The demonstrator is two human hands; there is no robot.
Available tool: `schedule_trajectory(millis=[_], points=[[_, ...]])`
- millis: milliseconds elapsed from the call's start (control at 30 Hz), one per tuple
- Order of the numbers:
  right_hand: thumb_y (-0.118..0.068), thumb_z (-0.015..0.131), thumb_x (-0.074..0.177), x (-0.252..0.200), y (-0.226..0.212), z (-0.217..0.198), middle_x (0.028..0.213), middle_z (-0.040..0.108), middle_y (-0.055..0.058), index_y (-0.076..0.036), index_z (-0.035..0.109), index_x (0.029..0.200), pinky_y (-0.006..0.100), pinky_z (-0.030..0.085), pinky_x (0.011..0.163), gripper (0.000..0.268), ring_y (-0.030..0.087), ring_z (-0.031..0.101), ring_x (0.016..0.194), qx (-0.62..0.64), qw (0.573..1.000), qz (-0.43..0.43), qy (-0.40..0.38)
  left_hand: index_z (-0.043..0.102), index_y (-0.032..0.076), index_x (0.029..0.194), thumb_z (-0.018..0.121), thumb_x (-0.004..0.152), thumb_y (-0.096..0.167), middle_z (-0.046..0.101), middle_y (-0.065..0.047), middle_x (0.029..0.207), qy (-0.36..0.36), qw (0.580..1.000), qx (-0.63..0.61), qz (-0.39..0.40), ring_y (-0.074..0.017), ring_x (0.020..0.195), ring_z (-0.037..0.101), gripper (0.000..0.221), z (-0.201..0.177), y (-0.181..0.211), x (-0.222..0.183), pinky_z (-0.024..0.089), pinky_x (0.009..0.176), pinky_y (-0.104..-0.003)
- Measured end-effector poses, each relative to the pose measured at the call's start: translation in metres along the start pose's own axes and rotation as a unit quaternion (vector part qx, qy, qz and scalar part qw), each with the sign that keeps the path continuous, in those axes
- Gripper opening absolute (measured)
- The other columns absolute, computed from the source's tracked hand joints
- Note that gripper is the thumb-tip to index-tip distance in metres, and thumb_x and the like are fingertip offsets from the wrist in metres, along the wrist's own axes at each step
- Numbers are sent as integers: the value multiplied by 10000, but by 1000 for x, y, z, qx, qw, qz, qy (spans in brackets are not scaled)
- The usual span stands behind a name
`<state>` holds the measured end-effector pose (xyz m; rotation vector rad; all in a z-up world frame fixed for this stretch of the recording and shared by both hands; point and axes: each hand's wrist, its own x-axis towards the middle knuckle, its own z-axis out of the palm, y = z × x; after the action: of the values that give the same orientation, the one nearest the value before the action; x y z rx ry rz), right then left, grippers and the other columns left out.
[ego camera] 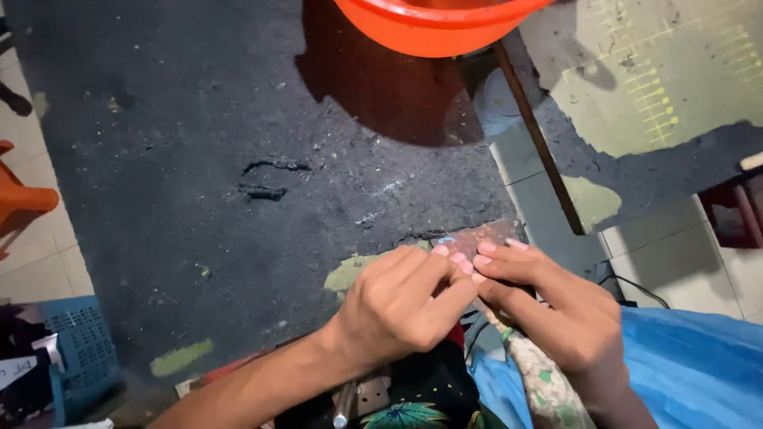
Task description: Cleaning a printing platen by applying liquid with a brush and scraping off residue with a metal scraper.
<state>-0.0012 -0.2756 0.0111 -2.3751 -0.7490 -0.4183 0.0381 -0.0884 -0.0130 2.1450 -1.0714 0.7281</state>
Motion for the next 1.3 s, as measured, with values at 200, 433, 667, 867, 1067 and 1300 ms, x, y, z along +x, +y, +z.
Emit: schedule_trajectory(millis=[200, 433, 667, 867, 1067, 1300], points=[[49, 670, 909, 4, -4, -8, 1082, 726, 244, 62, 747, 931, 502, 562, 1071, 81, 299, 724, 1004, 32, 998, 52, 3, 494, 89, 747, 559, 1064, -4, 415, -43, 712, -3, 999, 33, 4, -220, 582, 430, 337, -1, -6, -1, 389, 549, -374], [-60, 650, 930, -37, 23, -27, 1024, 723, 246, 40, 670, 924, 407, 678, 966, 102, 313, 781, 974, 168, 979, 18, 117, 644, -26, 1164, 779, 986, 163, 753, -168, 1088, -26, 985, -170, 12, -293, 958, 736, 292, -74, -4, 23, 629, 888, -400], [-52, 649, 917, -40, -36, -22, 1155, 731, 167, -4, 764, 1014, 463, 501, 1141, 158, 300, 710, 1162, 63, 994, 85, -8, 720, 37, 976, 785, 962, 177, 736, -96, 892, -82, 993, -85, -24, -233, 758, 652, 155, -99, 15, 9, 538, 730, -380], [-9, 680, 914, -30, -33, -4, 1115, 713, 244, 61, 722, 1050, 534, 608, 1047, 158, 367, 732, 1079, 55, 998, -32, 16, 640, 91, 873, 817, 927, 397, 645, -61, 835, -173, 980, 31, -89, -266, 777, 593, 358, -93, 42, -11, 464, 671, -397], [-65, 615, 972, -32, -34, 1, 1164, 703, 244, 26, 691, 1109, 532, 593, 1006, 180, 403, 729, 1125, 30, 998, -46, -15, 625, 94, 918, 822, 892, 366, 667, -69, 913, -189, 971, -21, -145, -277, 838, 629, 337, -97, 35, -11, 466, 709, -402], [-15, 656, 942, -26, -39, 1, 1141, 702, 255, 30, 692, 1111, 549, 622, 986, 178, 401, 728, 1085, 11, 999, -47, -16, 665, -23, 1029, 811, 932, 174, 685, -139, 1060, -131, 984, -33, -119, -350, 1068, 682, 264, -72, 60, -24, 545, 953, -440]])
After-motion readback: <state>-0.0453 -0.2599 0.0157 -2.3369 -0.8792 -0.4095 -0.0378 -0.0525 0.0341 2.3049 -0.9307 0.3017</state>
